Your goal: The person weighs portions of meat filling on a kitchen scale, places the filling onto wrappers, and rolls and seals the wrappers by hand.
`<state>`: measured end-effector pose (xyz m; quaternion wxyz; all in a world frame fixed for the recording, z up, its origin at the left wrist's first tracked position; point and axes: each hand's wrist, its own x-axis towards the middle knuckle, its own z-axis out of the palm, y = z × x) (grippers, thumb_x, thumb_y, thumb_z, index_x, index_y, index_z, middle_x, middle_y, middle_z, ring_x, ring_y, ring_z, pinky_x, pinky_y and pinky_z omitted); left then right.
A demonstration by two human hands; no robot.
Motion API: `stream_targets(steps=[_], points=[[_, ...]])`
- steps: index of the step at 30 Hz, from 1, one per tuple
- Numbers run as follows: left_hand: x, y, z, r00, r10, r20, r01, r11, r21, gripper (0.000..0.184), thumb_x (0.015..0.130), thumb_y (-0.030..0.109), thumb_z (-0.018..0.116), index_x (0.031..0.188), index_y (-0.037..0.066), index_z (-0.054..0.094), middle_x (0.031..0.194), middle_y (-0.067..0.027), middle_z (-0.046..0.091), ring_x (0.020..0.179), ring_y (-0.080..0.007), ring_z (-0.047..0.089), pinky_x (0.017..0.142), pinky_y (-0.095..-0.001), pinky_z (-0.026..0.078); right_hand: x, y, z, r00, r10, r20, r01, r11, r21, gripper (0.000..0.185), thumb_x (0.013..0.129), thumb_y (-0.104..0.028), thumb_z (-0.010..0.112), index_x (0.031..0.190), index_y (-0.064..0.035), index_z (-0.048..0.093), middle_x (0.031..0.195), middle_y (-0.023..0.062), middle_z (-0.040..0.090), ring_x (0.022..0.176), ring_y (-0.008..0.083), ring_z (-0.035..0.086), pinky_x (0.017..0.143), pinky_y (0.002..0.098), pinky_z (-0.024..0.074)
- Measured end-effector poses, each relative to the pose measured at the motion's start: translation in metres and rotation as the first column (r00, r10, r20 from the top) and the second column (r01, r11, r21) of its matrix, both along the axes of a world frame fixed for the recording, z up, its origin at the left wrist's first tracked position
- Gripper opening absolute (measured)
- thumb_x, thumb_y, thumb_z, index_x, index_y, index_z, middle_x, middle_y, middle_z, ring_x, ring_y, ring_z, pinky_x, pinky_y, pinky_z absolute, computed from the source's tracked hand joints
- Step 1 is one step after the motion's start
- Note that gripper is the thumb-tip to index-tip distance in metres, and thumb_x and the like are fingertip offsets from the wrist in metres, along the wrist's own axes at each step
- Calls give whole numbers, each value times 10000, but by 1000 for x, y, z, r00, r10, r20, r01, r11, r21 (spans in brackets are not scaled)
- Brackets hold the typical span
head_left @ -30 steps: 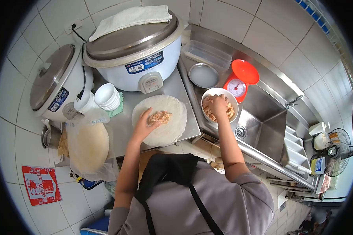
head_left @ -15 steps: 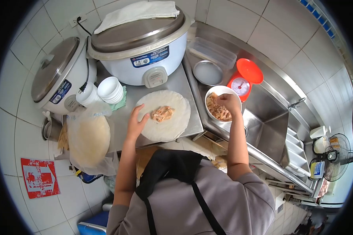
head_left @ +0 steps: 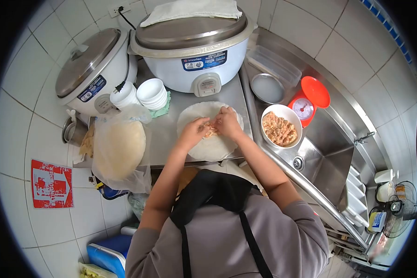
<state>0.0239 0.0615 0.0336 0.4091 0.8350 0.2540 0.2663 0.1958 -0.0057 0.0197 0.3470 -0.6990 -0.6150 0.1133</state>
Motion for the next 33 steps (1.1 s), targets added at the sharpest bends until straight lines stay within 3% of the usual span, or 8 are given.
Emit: stream_targets(steps=[4, 7, 13, 15, 21, 25, 29, 33], points=[[10, -4, -11, 995, 40, 92, -42, 999, 28, 203, 822, 117, 651, 1003, 27, 665, 1027, -102, 659, 919, -221, 626, 817, -307, 479, 19, -4, 1, 986, 55, -158, -46, 997, 60, 109, 668, -134, 725, 774, -160, 731, 833, 15, 589, 935, 242, 482, 847, 389, 352], [17, -1, -22, 998, -54, 45, 37, 946, 323, 171, 800, 117, 670, 931, 7, 680, 969, -97, 670, 875, -225, 635, 803, -299, 490, 14, -14, 1, 994, 75, -76, -73, 997, 38, 116, 670, -134, 730, 782, -164, 734, 844, -5, 593, 940, 230, 478, 863, 387, 337], [9, 2, -11, 998, 4, -56, -9, 995, -101, 231, 766, 134, 700, 955, 4, 670, 964, -116, 656, 893, -270, 622, 840, -337, 477, 19, -18, -5, 994, 48, -98, -45, 999, 29, 195, 635, -167, 758, 828, -175, 734, 896, -21, 604, 981, 220, 473, 893, 392, 307], [9, 4, -12, 999, 37, -30, -34, 995, 97, 286, 739, 138, 723, 986, 8, 661, 984, -116, 645, 903, -271, 614, 820, -347, 475, 26, -19, -2, 974, 108, -201, -85, 989, 118, 238, 611, -175, 765, 847, -167, 731, 894, -20, 600, 985, 221, 475, 897, 394, 303], [15, 12, -20, 966, -114, -232, 160, 968, 192, 578, 622, 173, 796, 1139, 25, 584, 1068, -141, 595, 990, -306, 572, 840, -367, 458, 7, -9, -9, 943, 154, 295, -124, 985, -118, 396, 612, -219, 768, 992, -136, 696, 926, 7, 609, 1039, 236, 473, 962, 465, 283], [7, 17, -25, 917, -117, -381, 194, 966, 170, 578, 610, 192, 811, 1113, 15, 588, 1045, -143, 581, 988, -309, 559, 844, -359, 451, 6, -10, -4, 941, 175, 289, -136, 980, -148, 380, 618, -242, 755, 981, -145, 699, 908, 0, 608, 1052, 231, 471, 1021, 534, 233], [-7, 14, -22, 995, -92, 29, 83, 973, 216, 403, 623, 209, 801, 923, 6, 625, 883, -114, 585, 857, -296, 566, 745, -369, 457, 2, -7, -3, 953, 150, 263, -136, 988, -72, 270, 636, -239, 740, 897, -172, 720, 867, -10, 605, 1039, 217, 477, 1061, 567, 183], [-14, 23, -26, 972, -105, -211, 141, 977, 162, 476, 629, 216, 803, 1018, 15, 618, 958, -109, 589, 900, -278, 573, 780, -352, 461, -16, 4, -8, 922, 169, 349, -145, 985, -94, 336, 588, -308, 773, 887, -165, 719, 842, -29, 621, 1021, 207, 485, 1053, 566, 193]])
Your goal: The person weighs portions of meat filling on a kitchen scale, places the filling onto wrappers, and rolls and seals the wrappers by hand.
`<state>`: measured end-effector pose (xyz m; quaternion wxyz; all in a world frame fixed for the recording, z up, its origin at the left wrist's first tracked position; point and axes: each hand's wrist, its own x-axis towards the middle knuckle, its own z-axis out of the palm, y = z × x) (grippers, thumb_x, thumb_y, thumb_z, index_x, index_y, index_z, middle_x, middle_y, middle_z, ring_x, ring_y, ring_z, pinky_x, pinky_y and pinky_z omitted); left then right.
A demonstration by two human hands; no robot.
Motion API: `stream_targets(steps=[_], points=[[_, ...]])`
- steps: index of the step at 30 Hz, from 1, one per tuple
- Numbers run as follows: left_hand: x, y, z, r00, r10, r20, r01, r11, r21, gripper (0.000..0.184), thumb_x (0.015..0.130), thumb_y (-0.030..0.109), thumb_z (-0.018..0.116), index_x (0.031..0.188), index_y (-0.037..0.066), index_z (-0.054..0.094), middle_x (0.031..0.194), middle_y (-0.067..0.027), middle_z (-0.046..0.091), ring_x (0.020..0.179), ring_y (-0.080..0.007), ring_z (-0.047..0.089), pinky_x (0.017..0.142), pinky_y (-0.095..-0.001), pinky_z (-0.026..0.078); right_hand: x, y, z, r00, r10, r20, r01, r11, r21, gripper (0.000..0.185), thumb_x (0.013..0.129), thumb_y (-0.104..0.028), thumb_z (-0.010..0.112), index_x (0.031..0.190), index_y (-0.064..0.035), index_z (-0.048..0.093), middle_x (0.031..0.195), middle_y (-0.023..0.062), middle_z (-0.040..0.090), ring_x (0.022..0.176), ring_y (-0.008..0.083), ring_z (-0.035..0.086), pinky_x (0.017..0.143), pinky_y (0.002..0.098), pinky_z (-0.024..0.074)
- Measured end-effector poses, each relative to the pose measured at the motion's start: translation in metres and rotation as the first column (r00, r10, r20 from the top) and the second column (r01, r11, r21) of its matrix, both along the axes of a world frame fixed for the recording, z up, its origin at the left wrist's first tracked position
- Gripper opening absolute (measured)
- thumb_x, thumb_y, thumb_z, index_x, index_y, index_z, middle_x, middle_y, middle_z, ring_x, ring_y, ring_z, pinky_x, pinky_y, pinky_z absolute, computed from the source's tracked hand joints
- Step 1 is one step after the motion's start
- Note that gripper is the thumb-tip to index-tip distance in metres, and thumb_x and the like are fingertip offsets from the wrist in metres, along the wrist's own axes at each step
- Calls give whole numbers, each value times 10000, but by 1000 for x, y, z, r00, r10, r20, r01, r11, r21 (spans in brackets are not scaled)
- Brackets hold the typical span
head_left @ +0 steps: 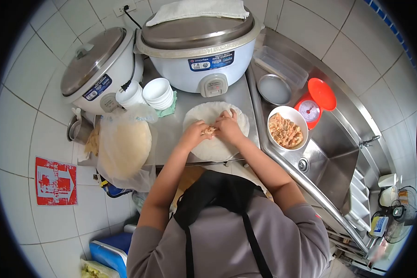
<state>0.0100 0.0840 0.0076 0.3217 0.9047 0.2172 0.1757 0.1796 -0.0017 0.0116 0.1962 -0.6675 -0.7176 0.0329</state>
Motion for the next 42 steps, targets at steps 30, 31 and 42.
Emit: stream_targets(steps=[30, 31, 42], points=[[-30, 19, -1, 992, -99, 79, 90, 989, 120, 294, 705, 110, 726, 934, -31, 605, 849, -156, 561, 778, -316, 539, 722, -384, 444, -30, 42, -47, 978, -72, 195, 30, 977, 211, 176, 566, -279, 644, 668, -141, 685, 716, -6, 619, 1010, 241, 508, 1050, 621, 219], [-32, 21, -2, 994, -105, 43, 98, 986, 133, 305, 691, 88, 731, 936, -37, 599, 851, -147, 558, 779, -307, 536, 731, -377, 444, -34, 42, -45, 979, -53, 198, 19, 985, 171, 163, 581, -278, 644, 665, -146, 689, 735, -17, 627, 1044, 242, 499, 1060, 617, 209], [-36, 37, -22, 995, 50, 84, -43, 996, -82, 494, 905, 127, 545, 1349, -2, 373, 1069, -185, 540, 865, -247, 571, 773, -323, 471, -32, 33, -15, 991, 28, 128, -17, 996, -88, 385, 583, -475, 729, 821, -173, 740, 858, -52, 657, 1168, 255, 421, 1082, 639, 25]])
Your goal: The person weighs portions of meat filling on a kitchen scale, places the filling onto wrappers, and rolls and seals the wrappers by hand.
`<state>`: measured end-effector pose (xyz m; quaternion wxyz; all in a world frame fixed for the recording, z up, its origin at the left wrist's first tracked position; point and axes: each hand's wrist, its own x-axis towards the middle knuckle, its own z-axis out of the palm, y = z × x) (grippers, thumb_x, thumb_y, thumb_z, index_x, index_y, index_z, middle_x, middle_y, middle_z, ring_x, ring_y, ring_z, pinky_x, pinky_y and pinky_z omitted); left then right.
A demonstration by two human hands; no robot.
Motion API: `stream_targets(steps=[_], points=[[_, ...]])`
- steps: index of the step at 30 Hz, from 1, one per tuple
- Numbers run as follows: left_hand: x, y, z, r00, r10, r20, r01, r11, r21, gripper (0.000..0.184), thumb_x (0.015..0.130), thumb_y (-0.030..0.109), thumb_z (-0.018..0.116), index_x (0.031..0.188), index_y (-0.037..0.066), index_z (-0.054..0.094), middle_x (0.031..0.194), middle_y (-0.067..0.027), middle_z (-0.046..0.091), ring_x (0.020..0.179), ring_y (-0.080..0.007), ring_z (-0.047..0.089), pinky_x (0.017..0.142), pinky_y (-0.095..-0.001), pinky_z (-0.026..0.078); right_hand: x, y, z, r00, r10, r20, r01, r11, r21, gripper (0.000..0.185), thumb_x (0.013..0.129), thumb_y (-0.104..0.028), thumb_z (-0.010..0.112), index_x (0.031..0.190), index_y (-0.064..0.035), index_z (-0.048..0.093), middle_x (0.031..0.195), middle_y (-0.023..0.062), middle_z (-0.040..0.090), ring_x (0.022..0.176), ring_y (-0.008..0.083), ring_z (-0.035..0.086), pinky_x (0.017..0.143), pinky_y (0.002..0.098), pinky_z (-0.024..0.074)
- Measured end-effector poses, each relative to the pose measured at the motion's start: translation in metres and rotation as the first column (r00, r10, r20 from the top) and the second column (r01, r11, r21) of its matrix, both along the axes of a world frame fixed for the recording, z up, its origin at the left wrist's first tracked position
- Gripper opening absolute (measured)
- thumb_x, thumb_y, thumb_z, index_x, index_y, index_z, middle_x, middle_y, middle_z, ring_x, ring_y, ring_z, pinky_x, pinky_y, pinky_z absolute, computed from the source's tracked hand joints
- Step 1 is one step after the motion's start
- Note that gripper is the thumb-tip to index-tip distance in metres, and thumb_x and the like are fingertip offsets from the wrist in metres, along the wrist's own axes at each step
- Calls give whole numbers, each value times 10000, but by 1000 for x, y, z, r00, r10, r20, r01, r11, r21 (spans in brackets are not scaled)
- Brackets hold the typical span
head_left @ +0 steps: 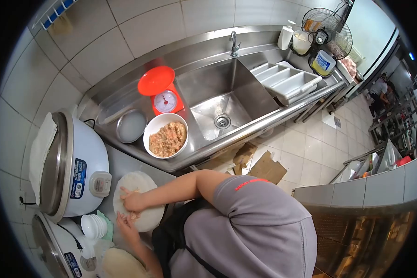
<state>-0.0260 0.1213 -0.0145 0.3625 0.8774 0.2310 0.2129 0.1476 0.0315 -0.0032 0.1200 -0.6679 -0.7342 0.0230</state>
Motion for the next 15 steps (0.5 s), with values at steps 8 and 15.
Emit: stream_targets(steps=[8, 15], points=[[4, -32, 24, 996, 89, -9, -88, 996, 22, 333, 858, 129, 619, 1127, -62, 577, 960, -147, 625, 902, -233, 609, 791, -325, 481, -9, 6, -19, 1000, 20, -16, -17, 986, 165, 261, 587, -383, 709, 748, -179, 733, 860, -46, 645, 1120, 231, 453, 1082, 639, 65], [19, -58, 36, 991, 123, 59, -117, 989, -94, 248, 806, 112, 659, 990, -54, 654, 923, -155, 662, 861, -248, 627, 789, -322, 478, 8, -3, -17, 998, -63, 18, 61, 994, 86, 228, 574, -320, 700, 706, -134, 713, 787, -22, 643, 1108, 232, 475, 1082, 628, 110]])
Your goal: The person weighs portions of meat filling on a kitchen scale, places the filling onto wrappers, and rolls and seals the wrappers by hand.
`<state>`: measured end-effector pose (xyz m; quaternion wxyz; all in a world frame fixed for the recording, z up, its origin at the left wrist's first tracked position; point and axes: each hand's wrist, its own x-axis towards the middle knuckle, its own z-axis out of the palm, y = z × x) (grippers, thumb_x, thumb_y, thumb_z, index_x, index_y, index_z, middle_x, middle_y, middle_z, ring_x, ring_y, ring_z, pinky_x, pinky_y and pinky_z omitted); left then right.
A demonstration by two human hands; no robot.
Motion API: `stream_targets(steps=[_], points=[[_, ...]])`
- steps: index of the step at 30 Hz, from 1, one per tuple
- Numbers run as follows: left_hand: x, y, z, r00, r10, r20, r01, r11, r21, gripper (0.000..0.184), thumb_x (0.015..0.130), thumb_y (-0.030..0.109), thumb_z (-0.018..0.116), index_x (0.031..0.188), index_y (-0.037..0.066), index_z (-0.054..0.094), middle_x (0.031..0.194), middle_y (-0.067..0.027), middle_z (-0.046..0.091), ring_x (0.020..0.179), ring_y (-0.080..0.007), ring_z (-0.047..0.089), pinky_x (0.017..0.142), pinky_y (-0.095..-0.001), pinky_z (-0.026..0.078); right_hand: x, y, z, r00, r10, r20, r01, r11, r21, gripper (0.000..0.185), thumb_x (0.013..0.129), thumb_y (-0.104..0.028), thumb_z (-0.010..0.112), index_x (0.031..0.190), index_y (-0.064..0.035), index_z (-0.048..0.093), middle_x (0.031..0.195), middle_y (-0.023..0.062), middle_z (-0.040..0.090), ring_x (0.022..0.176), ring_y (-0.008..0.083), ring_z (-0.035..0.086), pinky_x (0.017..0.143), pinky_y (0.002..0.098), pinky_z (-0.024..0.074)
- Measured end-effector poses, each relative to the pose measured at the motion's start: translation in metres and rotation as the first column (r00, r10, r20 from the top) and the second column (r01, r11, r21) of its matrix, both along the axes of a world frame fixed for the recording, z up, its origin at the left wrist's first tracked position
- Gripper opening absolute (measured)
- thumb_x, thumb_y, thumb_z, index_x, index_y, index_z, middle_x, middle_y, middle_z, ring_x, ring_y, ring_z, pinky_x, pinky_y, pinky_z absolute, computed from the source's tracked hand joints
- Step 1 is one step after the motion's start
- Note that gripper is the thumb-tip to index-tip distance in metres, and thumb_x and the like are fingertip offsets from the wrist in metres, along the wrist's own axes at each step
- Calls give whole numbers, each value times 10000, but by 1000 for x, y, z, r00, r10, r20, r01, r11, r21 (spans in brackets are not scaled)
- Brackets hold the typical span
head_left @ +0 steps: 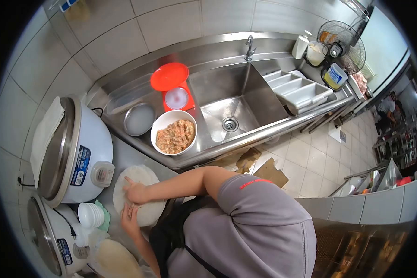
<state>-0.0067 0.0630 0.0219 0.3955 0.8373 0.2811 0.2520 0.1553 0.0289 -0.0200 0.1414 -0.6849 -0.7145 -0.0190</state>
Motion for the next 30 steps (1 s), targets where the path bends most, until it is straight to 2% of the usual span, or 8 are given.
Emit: stream_targets(steps=[1, 4, 6, 7, 8, 14, 17, 30], points=[[6, -5, 6, 999, 33, 27, -33, 999, 0, 240, 798, 116, 666, 976, -46, 663, 915, -155, 668, 851, -251, 630, 790, -326, 476, 2, 4, -9, 1000, -9, 25, 8, 1000, 19, 235, 570, -322, 706, 708, -132, 714, 793, -20, 643, 1113, 233, 474, 1078, 633, 113], [13, 10, -13, 992, -53, -112, 94, 909, 407, 248, 775, 152, 689, 952, -21, 676, 897, -138, 677, 848, -269, 626, 819, -349, 457, 7, 1, -7, 1000, 19, 7, -19, 1000, -14, 277, 571, -338, 726, 763, -138, 718, 887, -7, 642, 1111, 238, 483, 1059, 660, 120], [15, 14, -21, 990, -55, -132, 99, 932, 350, 278, 764, 208, 700, 954, 7, 681, 920, -122, 677, 856, -279, 618, 851, -369, 431, 15, -11, -3, 1000, 24, -4, -24, 999, 41, 303, 583, -348, 731, 812, -151, 712, 956, -8, 627, 1086, 241, 498, 1040, 682, 132], [16, 14, -23, 989, -54, -138, 105, 911, 398, 282, 766, 224, 698, 953, 13, 684, 925, -121, 678, 861, -271, 622, 866, -382, 421, 19, -18, 10, 1000, -2, -25, 0, 996, -90, 300, 606, -345, 724, 840, -158, 702, 958, -8, 616, 1076, 244, 503, 1026, 694, 147], [19, 13, -23, 988, -50, -143, 109, 890, 442, 287, 768, 240, 695, 952, 19, 686, 929, -120, 679, 866, -262, 627, 881, -394, 410, 21, -16, -3, 999, -46, -10, 46, 999, -13, 274, 627, -347, 712, 828, -161, 699, 914, -8, 616, 1079, 239, 502, 1022, 693, 159], [36, 5, -22, 998, 9, -69, 18, 923, 385, 268, 762, 285, 700, 939, 84, 705, 934, -74, 691, 873, -205, 646, 1034, -408, 316, 32, -38, 28, 987, -79, -139, 83, 996, 24, 307, 660, -334, 734, 921, -177, 694, 932, -11, 608, 1087, 221, 482, 1039, 622, 169], [43, 2, -30, 997, 39, -69, -12, 935, 353, 268, 762, 284, 700, 935, 80, 707, 935, -69, 691, 879, -192, 647, 1045, -416, 309, 38, -43, 28, 964, -85, -253, 85, 996, -12, 329, 651, -325, 745, 932, -164, 687, 933, -11, 603, 1074, 233, 483, 1040, 618, 171], [70, -10, -22, 997, 5, -74, 23, 928, 371, 304, 740, 267, 717, 977, 77, 701, 920, -74, 688, 845, -187, 648, 1081, -436, 264, 66, -48, 28, 964, -77, -256, 65, 996, -55, 327, 629, -287, 764, 928, -175, 690, 934, -40, 614, 1063, 222, 472, 1039, 618, 157]])
